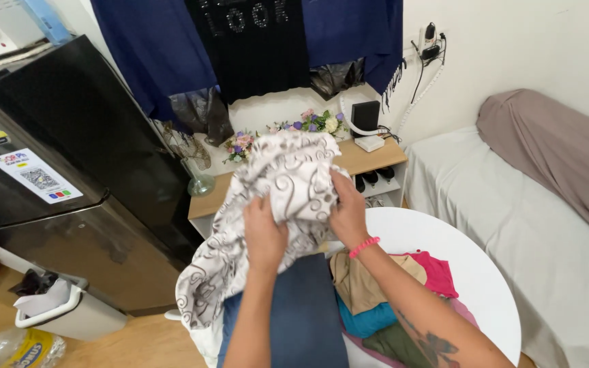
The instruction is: The person folds a large brown sheet on a white surface, smoothing it out with their hands. They then move to a white laundry basket and sort through various items, including a white towel, a patterned cloth, and other garments, folding them and placing them back into the basket.
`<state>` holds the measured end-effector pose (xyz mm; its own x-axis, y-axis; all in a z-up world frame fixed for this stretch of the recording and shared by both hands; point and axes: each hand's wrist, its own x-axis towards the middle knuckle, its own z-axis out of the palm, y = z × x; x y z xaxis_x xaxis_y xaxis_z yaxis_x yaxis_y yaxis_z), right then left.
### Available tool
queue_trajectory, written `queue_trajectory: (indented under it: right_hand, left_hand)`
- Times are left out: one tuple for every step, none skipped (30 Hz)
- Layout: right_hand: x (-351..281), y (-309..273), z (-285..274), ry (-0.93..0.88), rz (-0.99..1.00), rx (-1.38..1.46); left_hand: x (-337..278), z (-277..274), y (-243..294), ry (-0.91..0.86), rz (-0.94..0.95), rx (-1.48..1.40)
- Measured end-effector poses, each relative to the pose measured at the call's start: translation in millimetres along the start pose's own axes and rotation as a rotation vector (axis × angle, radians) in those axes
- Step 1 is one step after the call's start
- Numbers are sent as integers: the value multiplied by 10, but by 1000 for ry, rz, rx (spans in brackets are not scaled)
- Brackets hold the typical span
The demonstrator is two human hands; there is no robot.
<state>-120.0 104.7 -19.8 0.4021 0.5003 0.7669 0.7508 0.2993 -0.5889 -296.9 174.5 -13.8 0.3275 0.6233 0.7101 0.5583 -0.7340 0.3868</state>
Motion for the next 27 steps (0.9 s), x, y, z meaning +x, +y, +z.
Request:
queue_trajectory:
  right_hand:
    - [52, -101, 89, -4, -2, 3]
    - [106, -201, 176, 68, -40, 61]
    - [176, -301, 278, 143, -80, 121]
    - [216, -406, 354, 142, -83, 125]
    - [237, -510, 419, 138, -44, 220]
    - [258, -613, 483, 133, -5, 315]
    - [239, -559, 584, 131, -7, 318]
    - [219, -505, 686, 150, -12, 303]
    - [187, -451, 788, 168, -15, 288]
    - [59, -285, 857, 167, -15, 291]
    - [-49, -119, 928, 87, -49, 196]
    - [-155, 46, 999, 8, -82, 100]
    - [-380, 241, 984, 7, -82, 103]
    - [-605, 437, 970, -138, -46, -40]
    - [-824, 637, 950, -282, -10, -185]
    - [-1008, 676, 880, -282, -11, -184]
    - [-1198, 725, 793, -486, 98, -353]
    - [-1387, 775, 704, -688, 210, -522]
    - [-1423, 803, 694, -688, 209, -524]
    - [-1459, 832, 681, -676, 174, -530]
    - [-1519, 851, 667, -666, 141, -534]
    - [-1415, 724, 634, -668, 143, -535]
    - [-1321, 593, 608, -660, 149, -521]
    - [-1228, 462, 580, -651, 156, -507]
    - [-1169, 336, 593, -657, 159, -507]
    - [-1111, 206, 607, -650, 140, -511]
    - [-985, 82, 658, -635, 112, -514]
  left_hand:
    - [88, -174, 30, 3, -4, 2]
    - [178, -348, 63, 87, 33, -18]
    - [290, -523, 85, 174, 75, -36]
    - [360, -668, 89, 178, 75, -32]
    - [413, -810, 100, 207, 101, -23]
    - [466, -951, 113, 235, 127, -14]
    - [465, -999, 62, 237, 126, -11]
    - [464, -1046, 10, 249, 146, 13]
    - [454, -1094, -42, 259, 166, 37]
    - [359, -1025, -152, 259, 165, 40]
    - [280, -957, -261, 207, 141, 25]
    - [201, -889, -369, 155, 116, 10]
    - [52, -741, -504, 156, 116, 12]
    - [-99, -593, -639, -48, -28, 13]
    - [-244, -439, -770, -251, -172, 11]
    - [-333, -374, -821, -249, -172, 12]
    - [-430, -294, -863, -427, -224, 89]
    - [-525, -212, -902, -603, -278, 169]
    - [-525, -199, -898, -601, -278, 167]
    - [-525, -186, -892, -669, -315, 188]
    - [-543, -181, -885, -740, -354, 211]
    - [-530, -157, -892, -742, -356, 210]
    - [-521, -137, -904, -643, -348, 170]
    - [-515, -118, -914, -544, -343, 131]
    - [-566, -17, -952, -548, -348, 130]
    - [-619, 78, -988, -523, -327, 88]
    - [-603, 172, -1045, -487, -301, 48]
